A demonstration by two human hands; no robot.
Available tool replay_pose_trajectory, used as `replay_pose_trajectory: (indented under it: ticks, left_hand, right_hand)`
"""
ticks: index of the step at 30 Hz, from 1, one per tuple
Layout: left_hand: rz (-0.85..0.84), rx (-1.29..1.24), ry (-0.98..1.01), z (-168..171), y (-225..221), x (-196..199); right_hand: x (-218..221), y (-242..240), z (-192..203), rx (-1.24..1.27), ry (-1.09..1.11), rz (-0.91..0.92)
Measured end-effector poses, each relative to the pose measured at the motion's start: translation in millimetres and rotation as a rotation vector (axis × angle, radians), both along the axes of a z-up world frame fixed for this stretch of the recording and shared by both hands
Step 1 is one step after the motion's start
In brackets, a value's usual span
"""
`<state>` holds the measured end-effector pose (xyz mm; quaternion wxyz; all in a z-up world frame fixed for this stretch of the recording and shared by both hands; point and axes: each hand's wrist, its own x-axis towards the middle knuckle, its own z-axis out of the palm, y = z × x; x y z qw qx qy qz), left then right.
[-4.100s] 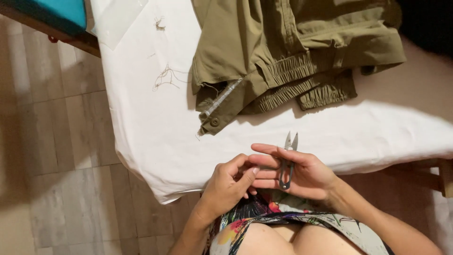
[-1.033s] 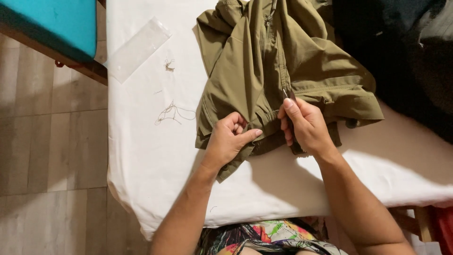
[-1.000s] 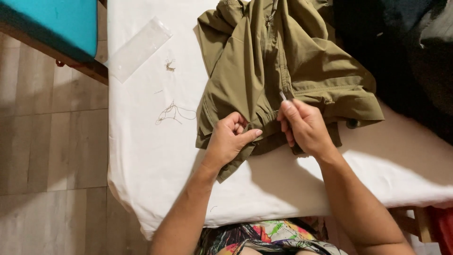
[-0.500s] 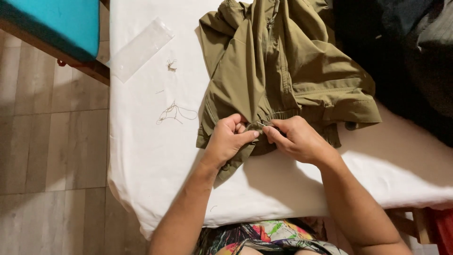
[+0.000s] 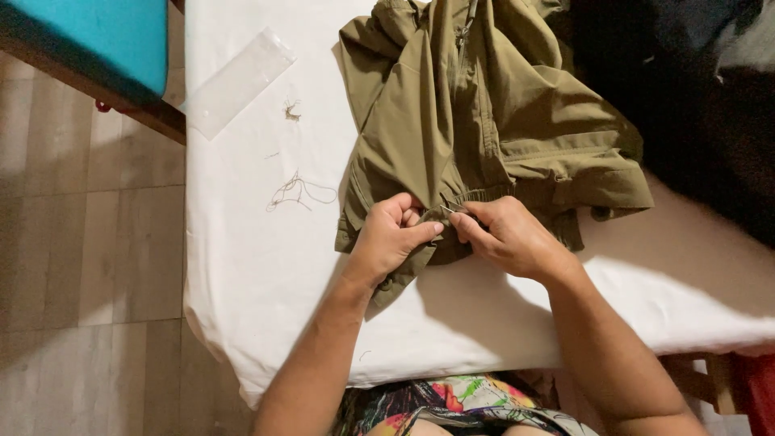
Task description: Trimming loose threads from a pair of olive green pants using thread snips
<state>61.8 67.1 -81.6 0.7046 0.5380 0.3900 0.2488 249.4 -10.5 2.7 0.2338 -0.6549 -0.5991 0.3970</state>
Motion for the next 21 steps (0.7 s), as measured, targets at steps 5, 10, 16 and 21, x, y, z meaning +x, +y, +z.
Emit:
replay_pose_trajectory:
  ticks: [5, 10, 16, 21]
  left_hand:
    - [0.0, 0.002, 0.003, 7.1, 0.4, -1.3]
    - [0.013, 0.005, -0.009, 19.8, -1.6, -4.4]
    - [-0.004, -0.005, -0.031, 7.3, -0.8, -4.7]
    - [-0.025, -0.029, -0.028, 37.0, -6.0, -11.3]
  right_hand:
    - [1.3, -0.6, -18.2, 0.08, 0.128, -0.063]
    - [4.2, -2.4, -20.3, 0.167, 0.336, -0.234]
    - [5.9, 2.3, -33.6, 0.471, 0.602, -0.457]
    - [27.0, 1.2, -19.7, 0.713, 0.88, -0.671]
